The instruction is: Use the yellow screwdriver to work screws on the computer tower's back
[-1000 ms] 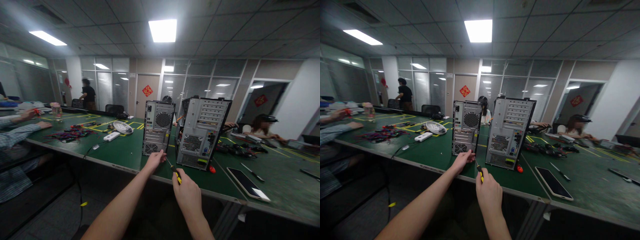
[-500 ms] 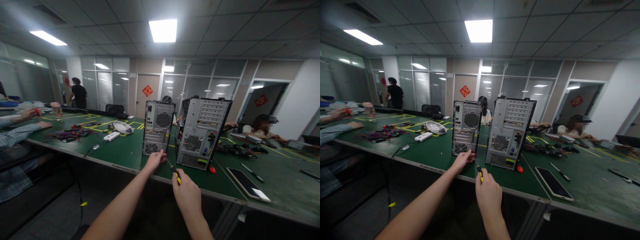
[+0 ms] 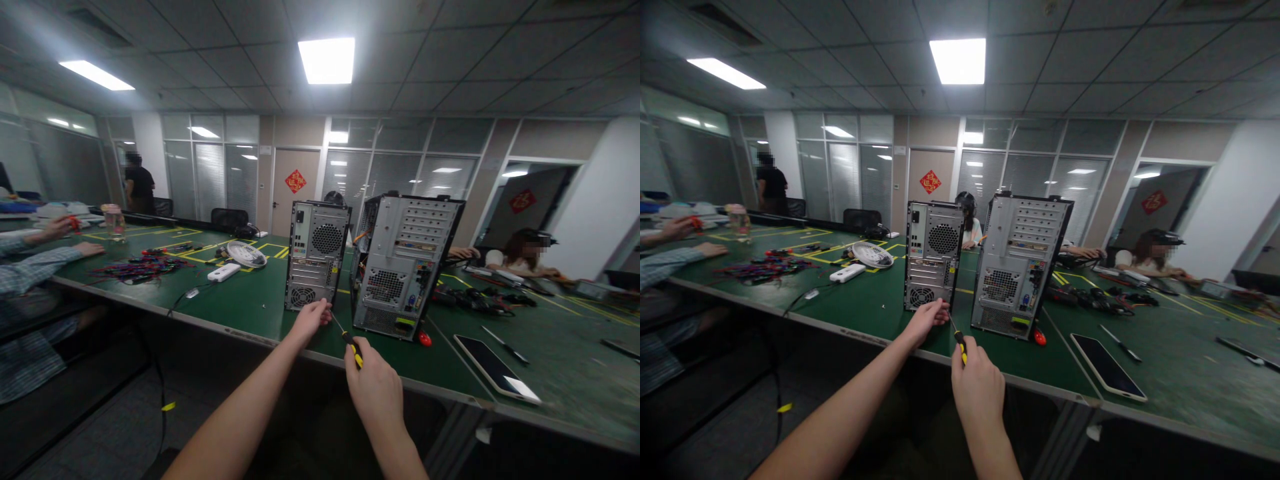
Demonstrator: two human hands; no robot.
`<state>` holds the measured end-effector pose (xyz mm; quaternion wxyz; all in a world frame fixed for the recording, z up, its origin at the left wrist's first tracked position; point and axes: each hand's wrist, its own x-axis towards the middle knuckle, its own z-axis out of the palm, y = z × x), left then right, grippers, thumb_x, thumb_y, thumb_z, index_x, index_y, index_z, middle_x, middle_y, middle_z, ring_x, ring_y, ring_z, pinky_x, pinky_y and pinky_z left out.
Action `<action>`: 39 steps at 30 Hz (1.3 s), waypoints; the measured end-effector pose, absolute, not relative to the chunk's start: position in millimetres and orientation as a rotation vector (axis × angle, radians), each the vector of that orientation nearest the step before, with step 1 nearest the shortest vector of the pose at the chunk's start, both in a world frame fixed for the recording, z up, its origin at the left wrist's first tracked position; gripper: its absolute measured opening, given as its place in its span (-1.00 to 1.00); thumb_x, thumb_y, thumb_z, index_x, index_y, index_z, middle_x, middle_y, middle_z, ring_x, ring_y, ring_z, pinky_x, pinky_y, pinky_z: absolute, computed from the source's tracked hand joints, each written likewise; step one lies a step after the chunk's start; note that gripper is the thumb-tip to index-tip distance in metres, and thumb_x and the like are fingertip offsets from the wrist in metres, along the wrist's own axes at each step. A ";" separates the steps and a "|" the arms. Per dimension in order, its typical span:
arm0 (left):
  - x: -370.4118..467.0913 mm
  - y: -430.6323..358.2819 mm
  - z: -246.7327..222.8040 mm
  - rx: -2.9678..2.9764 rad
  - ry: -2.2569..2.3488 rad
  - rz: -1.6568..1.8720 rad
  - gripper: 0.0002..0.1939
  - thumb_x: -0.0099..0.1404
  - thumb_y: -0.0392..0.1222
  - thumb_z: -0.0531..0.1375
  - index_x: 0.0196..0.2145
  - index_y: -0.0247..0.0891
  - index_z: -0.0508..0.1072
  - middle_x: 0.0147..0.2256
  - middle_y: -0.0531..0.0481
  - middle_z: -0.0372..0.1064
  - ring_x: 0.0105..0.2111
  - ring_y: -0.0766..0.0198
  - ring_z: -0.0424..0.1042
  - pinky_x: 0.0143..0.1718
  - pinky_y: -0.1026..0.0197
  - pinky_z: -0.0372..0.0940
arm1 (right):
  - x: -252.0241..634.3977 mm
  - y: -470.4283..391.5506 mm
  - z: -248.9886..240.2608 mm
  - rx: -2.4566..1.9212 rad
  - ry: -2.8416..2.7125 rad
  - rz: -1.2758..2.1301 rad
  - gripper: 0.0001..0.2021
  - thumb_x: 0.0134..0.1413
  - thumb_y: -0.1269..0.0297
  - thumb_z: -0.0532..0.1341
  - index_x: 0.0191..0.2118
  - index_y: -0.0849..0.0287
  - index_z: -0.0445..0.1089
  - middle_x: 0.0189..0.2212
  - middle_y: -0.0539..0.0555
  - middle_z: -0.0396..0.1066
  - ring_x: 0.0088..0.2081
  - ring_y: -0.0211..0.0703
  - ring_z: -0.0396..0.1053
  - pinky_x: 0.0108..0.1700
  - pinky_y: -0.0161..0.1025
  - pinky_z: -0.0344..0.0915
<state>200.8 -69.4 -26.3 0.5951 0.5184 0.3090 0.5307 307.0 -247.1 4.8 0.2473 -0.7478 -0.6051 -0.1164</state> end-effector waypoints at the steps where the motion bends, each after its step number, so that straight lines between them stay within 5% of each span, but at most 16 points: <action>1: 200.8 -69.3 -26.6 1.203 0.714 1.232 -0.40 0.23 0.27 0.24 -0.19 -0.43 0.57 -0.41 -0.10 0.46 -0.42 0.31 0.44 -0.33 0.25 0.30 | 307.2 -247.1 4.8 -2.032 -1.651 -0.313 -0.76 0.38 0.18 0.06 0.02 0.04 0.40 -0.22 0.06 0.55 -0.31 -0.13 0.52 -0.39 -0.30 0.13; 24: 199.1 -73.6 -23.2 1.141 0.722 1.236 -0.55 0.31 0.22 0.17 -0.19 -0.28 0.38 -0.28 -0.13 0.51 -0.36 0.29 0.50 -0.37 0.30 0.25 | 310.4 -235.2 -11.9 -1.736 -1.573 -0.364 -0.65 0.41 0.14 0.00 0.15 0.05 0.38 -0.20 0.08 0.49 -0.27 -0.11 0.49 -0.32 -0.29 0.22; 39: 194.4 -81.8 -20.0 1.514 0.651 1.082 -0.57 0.17 0.09 0.29 -0.15 -0.31 0.50 -0.33 -0.09 0.54 -0.35 0.28 0.45 -0.36 0.29 0.15 | 290.4 -225.6 -26.0 -1.601 -1.620 -0.277 -0.61 0.36 0.25 -0.02 0.20 0.17 0.31 -0.19 0.14 0.39 -0.27 -0.11 0.45 -0.27 -0.26 0.33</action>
